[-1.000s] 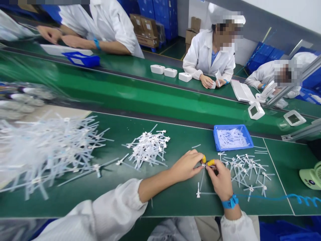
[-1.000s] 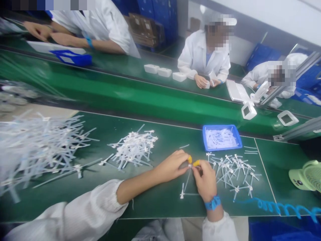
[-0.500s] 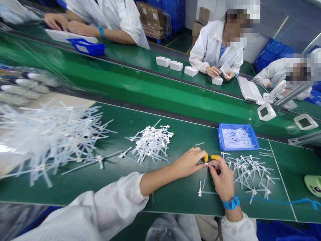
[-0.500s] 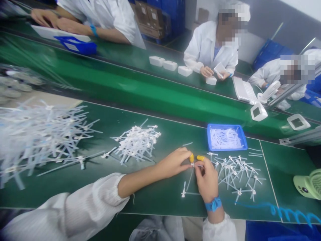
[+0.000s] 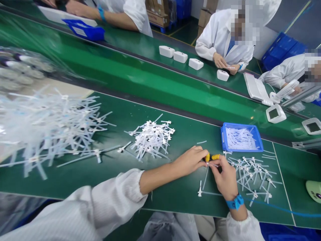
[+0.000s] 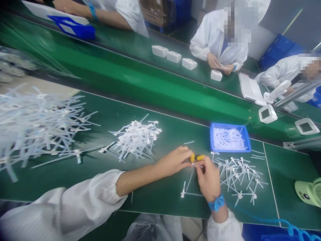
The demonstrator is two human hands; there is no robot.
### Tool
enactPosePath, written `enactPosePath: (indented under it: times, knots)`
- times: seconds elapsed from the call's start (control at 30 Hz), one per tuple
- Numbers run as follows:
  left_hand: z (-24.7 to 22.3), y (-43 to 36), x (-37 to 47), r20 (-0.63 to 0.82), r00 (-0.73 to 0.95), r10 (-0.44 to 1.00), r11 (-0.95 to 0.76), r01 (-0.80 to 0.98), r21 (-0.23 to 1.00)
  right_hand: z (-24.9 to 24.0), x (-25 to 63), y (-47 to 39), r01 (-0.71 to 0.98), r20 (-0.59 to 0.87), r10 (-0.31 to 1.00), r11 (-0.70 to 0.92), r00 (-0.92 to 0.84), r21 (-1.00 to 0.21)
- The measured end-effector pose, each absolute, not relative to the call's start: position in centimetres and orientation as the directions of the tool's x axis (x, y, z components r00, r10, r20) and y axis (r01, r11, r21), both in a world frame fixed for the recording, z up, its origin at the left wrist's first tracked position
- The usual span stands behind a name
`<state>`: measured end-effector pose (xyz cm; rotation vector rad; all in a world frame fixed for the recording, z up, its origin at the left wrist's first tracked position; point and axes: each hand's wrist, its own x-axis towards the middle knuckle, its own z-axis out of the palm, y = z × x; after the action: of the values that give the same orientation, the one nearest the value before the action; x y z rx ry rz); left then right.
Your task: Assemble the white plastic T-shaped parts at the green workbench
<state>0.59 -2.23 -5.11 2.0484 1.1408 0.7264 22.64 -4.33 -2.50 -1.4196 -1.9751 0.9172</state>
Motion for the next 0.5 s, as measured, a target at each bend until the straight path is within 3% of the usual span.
enactPosePath:
  times: [0.5]
  knots:
    - [-5.4, -1.9, 0.7, 0.172, 0.468, 0.867, -0.421, 0.505, 0.753, -0.6, 22.8, -2.0, 0.713, -0.013, 0.821, 0.488, -0.571, -0.503]
